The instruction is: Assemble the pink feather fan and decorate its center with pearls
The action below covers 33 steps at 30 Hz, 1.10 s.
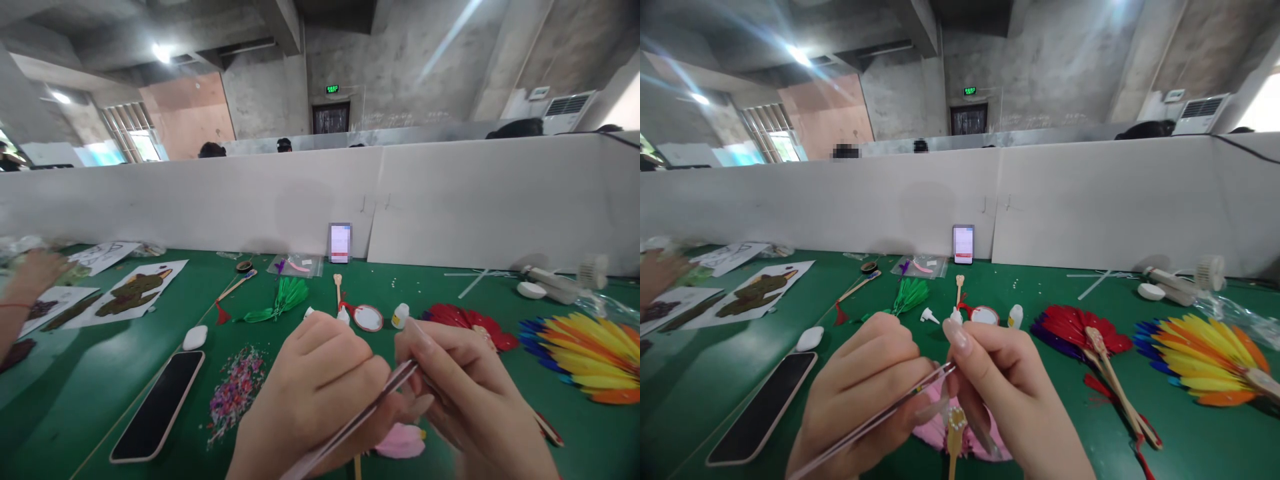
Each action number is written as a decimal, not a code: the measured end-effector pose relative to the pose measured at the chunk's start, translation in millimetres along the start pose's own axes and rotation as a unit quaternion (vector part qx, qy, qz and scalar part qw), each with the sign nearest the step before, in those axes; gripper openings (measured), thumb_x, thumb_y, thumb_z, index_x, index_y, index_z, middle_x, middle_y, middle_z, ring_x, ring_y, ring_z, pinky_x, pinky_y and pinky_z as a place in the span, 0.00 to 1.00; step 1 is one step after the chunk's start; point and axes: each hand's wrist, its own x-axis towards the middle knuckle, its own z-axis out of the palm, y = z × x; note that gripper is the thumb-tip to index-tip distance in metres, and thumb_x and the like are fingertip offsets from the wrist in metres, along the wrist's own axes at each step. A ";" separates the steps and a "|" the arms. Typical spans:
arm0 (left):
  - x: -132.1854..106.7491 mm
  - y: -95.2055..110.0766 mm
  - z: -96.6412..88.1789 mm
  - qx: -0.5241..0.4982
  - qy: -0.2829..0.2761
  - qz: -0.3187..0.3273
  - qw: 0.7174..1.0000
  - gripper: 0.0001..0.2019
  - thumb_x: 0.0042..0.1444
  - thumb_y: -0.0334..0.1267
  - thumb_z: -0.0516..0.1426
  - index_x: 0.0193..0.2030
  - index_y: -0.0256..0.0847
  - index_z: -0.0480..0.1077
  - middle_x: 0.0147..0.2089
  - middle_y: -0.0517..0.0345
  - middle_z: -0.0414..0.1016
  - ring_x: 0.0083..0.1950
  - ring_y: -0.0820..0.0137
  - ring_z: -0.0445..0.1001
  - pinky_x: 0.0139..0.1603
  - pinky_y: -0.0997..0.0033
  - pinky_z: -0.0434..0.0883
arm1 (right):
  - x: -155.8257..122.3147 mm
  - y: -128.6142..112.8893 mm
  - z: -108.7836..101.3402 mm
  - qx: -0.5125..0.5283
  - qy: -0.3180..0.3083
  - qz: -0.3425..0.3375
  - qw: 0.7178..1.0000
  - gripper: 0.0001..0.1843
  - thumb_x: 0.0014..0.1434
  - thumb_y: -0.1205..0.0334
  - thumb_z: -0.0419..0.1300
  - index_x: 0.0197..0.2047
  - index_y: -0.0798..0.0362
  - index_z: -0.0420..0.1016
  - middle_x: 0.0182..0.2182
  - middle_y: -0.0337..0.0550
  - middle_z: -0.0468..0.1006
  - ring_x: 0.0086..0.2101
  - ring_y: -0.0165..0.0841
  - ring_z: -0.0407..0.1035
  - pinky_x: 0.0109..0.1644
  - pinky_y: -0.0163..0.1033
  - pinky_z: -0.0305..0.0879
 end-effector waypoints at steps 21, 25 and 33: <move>-1.1 -3.6 5.7 0.003 0.098 0.020 0.995 0.07 0.56 0.25 0.52 0.29 0.32 0.66 0.24 0.55 0.68 0.27 0.73 0.60 0.27 0.69 0.59 | 2.2 -0.5 6.0 0.004 0.075 -0.084 0.994 0.23 0.58 0.47 0.58 0.19 0.53 0.64 0.14 0.32 0.53 0.15 0.21 0.41 0.13 0.29 0.34; -1.6 -8.7 1.7 -0.026 0.110 0.014 0.994 0.07 0.58 0.28 0.53 0.30 0.32 0.68 0.25 0.54 0.68 0.29 0.73 0.62 0.29 0.69 0.61 | 3.5 1.7 1.9 -0.009 0.062 -0.084 0.994 0.23 0.61 0.49 0.55 0.19 0.54 0.64 0.13 0.31 0.54 0.13 0.20 0.44 0.13 0.27 0.39; 2.7 -5.2 1.6 -0.013 0.086 -0.007 0.996 0.08 0.59 0.34 0.55 0.29 0.35 0.67 0.24 0.57 0.67 0.27 0.74 0.62 0.28 0.70 0.60 | 6.2 1.6 -1.5 -0.045 0.073 -0.116 0.990 0.12 0.60 0.58 0.58 0.26 0.51 0.76 0.18 0.35 0.72 0.17 0.23 0.65 0.20 0.25 0.61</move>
